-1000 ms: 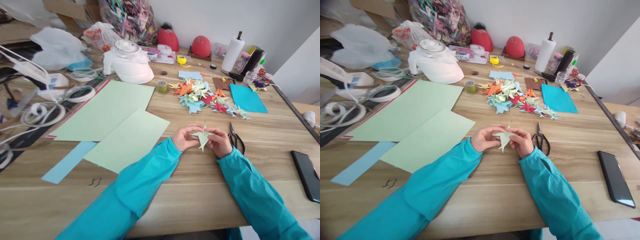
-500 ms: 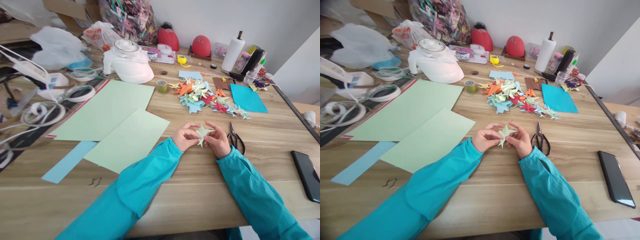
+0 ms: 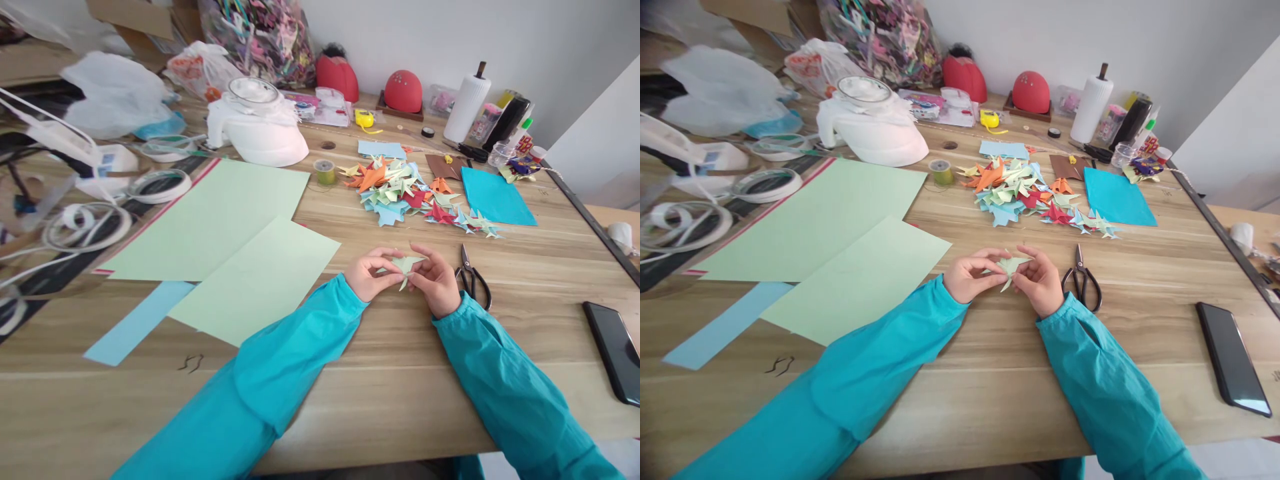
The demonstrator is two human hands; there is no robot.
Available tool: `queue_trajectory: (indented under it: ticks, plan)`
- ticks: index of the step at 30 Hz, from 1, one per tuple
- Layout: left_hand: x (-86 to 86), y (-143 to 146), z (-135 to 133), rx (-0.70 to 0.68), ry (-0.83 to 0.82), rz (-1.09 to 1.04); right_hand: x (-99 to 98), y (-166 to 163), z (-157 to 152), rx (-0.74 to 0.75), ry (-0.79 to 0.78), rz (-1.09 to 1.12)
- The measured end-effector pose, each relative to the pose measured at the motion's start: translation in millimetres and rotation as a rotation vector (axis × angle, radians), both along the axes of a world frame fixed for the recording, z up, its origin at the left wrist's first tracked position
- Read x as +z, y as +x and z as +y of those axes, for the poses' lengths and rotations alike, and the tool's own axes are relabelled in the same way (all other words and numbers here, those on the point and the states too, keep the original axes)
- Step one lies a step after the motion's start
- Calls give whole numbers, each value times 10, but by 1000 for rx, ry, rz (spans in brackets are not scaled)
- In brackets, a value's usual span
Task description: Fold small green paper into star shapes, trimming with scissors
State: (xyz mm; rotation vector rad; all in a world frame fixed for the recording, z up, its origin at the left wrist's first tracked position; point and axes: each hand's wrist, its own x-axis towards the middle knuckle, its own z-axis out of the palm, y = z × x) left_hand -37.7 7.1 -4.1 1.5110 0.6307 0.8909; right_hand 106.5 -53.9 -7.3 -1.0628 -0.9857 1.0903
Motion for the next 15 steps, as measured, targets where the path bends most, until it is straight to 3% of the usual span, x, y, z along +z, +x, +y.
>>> queue_trajectory:
  ticks: [11,15]
  plan:
    - [-62,26,2,166,59,-54,50,-37,-45,60,50,-129]
    - [-49,19,-13,130,46,-70,47,-58,-42,29,-4,-179]
